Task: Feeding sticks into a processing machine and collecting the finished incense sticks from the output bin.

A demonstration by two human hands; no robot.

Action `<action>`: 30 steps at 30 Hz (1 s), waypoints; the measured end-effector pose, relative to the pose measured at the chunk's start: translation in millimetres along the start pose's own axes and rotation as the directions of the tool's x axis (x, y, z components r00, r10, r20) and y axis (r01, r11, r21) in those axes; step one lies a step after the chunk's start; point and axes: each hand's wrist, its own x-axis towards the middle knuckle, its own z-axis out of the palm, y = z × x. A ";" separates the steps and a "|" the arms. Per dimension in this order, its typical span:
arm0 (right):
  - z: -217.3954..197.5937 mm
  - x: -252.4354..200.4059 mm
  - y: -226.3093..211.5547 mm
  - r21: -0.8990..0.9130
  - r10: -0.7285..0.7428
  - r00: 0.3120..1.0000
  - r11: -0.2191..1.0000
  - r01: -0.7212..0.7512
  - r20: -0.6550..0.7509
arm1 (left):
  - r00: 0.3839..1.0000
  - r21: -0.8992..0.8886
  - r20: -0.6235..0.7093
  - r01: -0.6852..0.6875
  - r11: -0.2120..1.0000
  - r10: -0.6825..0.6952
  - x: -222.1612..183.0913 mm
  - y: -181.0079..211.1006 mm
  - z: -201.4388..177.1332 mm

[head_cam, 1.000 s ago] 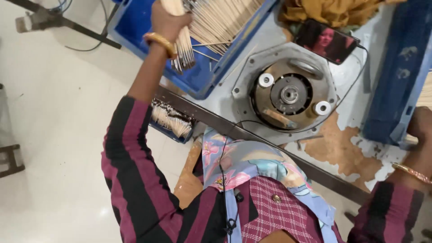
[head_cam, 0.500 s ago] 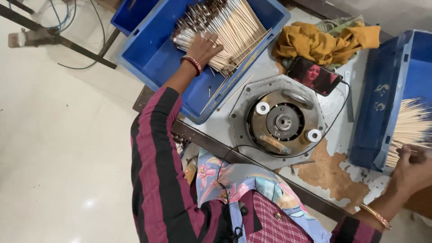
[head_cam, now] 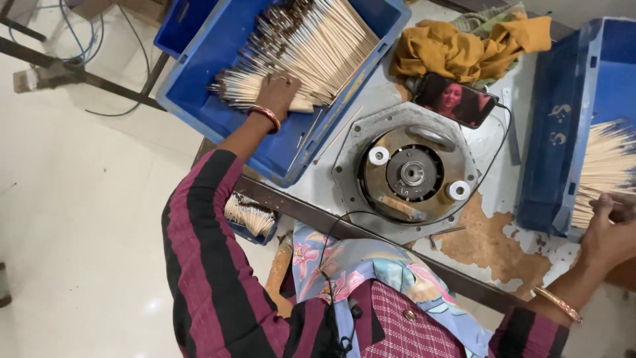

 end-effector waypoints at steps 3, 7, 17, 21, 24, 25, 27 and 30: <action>-2.6 -0.8 -10.2 -0.065 -0.036 0.999 0.997 0.036 -0.006 | 0.997 -0.122 -0.060 0.038 0.992 -0.045 4.0 8.8 -13.0; 0.5 -0.5 -1.9 -0.084 -0.030 0.999 0.996 0.028 -0.024 | 0.993 -0.047 -0.069 -0.100 0.994 0.096 10.2 6.4 -13.5; 3.2 1.7 -39.0 -0.101 0.080 0.996 0.991 -0.083 -0.029 | 0.985 0.068 0.159 -0.083 0.994 0.072 8.3 11.4 14.3; 3.5 2.0 17.3 -0.109 0.130 0.991 0.985 -0.132 -0.021 | 0.978 0.076 0.201 -0.075 0.994 0.059 -2.1 -1.4 -7.6; 4.2 1.9 41.7 -0.025 0.048 0.999 0.999 -0.048 -0.002 | 0.990 -0.028 0.121 -0.063 0.998 0.066 -2.0 -16.9 -27.9; 5.1 0.5 37.4 -0.024 0.042 0.999 0.999 -0.042 -0.003 | 0.989 -0.067 0.140 -0.040 0.997 0.049 0.7 -18.7 -30.2; 3.0 -0.7 31.7 -0.026 0.035 0.999 0.999 -0.035 -0.003 | 0.987 -0.108 0.160 -0.015 0.994 0.032 1.3 -19.9 -28.8; 2.4 2.0 32.7 -0.067 0.017 1.000 0.998 -0.018 -0.011 | 0.979 -0.120 0.205 0.031 0.992 -0.006 -0.4 -22.0 -33.6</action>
